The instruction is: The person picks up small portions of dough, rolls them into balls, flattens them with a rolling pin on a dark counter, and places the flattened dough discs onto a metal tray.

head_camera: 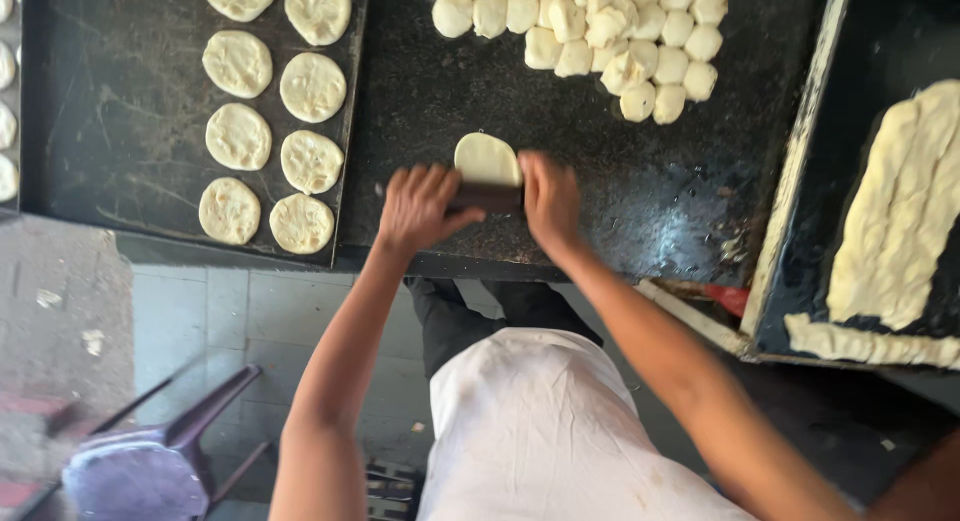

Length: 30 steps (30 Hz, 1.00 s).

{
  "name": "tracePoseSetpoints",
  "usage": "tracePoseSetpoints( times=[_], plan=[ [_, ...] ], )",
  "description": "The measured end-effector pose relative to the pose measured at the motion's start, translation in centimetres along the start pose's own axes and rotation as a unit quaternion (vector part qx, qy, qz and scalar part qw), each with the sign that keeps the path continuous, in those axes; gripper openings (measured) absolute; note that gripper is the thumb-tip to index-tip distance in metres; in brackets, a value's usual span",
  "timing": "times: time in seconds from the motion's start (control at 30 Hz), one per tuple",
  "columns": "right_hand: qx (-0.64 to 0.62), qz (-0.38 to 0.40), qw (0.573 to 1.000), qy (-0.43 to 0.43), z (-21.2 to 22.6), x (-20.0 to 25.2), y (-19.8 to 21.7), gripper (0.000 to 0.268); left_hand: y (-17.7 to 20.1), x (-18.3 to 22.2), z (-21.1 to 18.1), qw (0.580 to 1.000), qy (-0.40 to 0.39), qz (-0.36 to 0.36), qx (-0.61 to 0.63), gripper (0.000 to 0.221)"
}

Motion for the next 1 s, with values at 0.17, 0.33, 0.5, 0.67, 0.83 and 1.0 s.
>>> tracePoseSetpoints(
  times=[0.17,0.33,0.5,0.67,0.83,1.0],
  plan=[
    [0.096,-0.061,0.994,0.001,1.0,-1.8,0.7,0.039,1.1,4.6,2.1,0.979,0.191,-0.068,-0.007,0.059],
    [0.143,0.139,0.966,0.165,4.3,-5.3,-2.7,0.029,1.0,5.5,4.0,0.953,0.287,-0.099,-0.026,0.055],
    [-0.253,0.501,0.818,-0.130,9.8,-5.1,-7.4,0.019,-1.1,6.3,4.6,0.971,0.213,-0.093,-0.057,0.052],
    [-0.362,0.471,0.804,0.007,24.7,-10.2,-16.3,0.024,-4.1,6.4,5.6,0.980,0.181,-0.087,0.007,0.042],
    [-0.072,0.266,0.874,0.399,36.0,-9.6,-28.6,0.023,-3.4,6.6,5.9,0.981,0.183,-0.037,0.061,0.051],
    [-0.069,0.276,0.938,0.198,33.7,-10.6,-33.3,0.040,-0.5,7.3,5.8,0.973,0.185,-0.112,0.083,0.059]
  ],
)
Point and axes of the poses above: each hand's wrist, its own x-axis away from the middle knuckle, its own y-axis out of the back of the hand, z = x × y, the point moved 7 cm from there along -x, towards the middle knuckle, and after that the axes turned 7 degrees about z, right-handed, at the moved point
